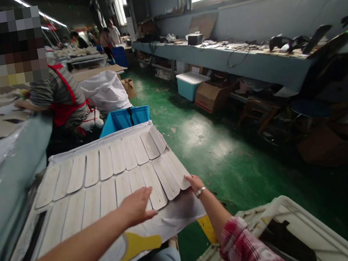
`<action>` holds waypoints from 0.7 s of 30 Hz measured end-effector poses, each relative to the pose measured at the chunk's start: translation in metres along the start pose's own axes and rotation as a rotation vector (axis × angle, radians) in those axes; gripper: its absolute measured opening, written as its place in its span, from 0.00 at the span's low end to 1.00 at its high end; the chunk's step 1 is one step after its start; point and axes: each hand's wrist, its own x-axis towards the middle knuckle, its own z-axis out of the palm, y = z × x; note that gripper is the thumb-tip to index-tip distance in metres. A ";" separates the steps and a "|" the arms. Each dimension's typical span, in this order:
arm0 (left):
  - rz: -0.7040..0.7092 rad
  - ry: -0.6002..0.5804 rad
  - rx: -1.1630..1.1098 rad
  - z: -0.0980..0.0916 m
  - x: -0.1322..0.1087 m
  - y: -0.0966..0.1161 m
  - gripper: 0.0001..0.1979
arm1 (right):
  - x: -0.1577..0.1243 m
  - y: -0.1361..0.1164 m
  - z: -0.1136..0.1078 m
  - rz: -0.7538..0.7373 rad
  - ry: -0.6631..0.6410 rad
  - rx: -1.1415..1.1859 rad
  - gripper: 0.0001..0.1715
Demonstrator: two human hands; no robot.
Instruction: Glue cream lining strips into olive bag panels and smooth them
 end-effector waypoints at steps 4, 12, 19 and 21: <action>0.045 0.041 0.096 0.043 0.089 0.080 0.48 | 0.022 -0.006 -0.003 0.008 -0.028 0.022 0.16; 0.024 -0.027 0.103 0.091 0.139 0.065 0.35 | 0.049 -0.020 -0.020 -0.043 -0.092 0.034 0.15; 0.032 -0.072 0.043 0.099 0.147 0.074 0.34 | -0.001 -0.027 -0.002 -0.325 -0.291 -0.227 0.12; 0.021 -0.068 0.010 0.096 0.147 0.073 0.35 | -0.002 -0.030 -0.012 -0.300 -0.213 -0.109 0.11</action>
